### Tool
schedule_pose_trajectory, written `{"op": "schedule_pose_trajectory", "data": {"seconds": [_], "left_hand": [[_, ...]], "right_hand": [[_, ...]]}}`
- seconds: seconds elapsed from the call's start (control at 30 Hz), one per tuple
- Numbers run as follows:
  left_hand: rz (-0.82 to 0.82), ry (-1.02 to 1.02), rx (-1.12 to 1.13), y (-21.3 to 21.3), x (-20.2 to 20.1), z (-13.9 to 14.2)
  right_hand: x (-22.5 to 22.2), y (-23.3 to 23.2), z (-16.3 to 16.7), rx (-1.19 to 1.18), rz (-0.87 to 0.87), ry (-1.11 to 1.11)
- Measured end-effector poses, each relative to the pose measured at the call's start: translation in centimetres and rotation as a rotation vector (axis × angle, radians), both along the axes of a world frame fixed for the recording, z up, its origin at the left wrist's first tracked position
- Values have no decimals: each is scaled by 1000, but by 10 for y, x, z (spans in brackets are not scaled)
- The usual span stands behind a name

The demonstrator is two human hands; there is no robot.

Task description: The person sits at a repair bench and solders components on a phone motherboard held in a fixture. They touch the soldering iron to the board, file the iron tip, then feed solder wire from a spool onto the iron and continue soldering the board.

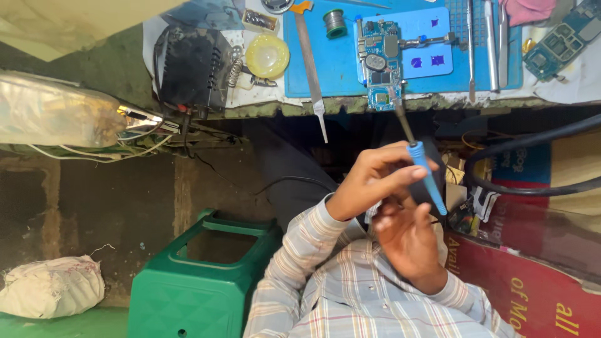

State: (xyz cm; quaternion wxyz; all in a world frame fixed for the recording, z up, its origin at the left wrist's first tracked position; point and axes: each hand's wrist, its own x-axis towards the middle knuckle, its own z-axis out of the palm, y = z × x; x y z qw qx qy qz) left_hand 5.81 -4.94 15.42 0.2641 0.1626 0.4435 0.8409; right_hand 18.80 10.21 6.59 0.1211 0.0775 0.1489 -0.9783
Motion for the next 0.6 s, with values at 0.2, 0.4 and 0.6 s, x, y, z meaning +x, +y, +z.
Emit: {"op": "schedule_pose_trajectory", "data": {"seconds": [0.2, 0.4, 0.6], "left_hand": [[108, -245, 138, 27, 28, -24], [296, 92, 168, 24, 23, -42], [177, 73, 96, -40, 31, -94]], "right_hand": [[-17, 9, -2, 306, -368, -3], [-53, -2, 9, 557, -636, 253], [-124, -33, 63, 1049, -601, 594]]}}
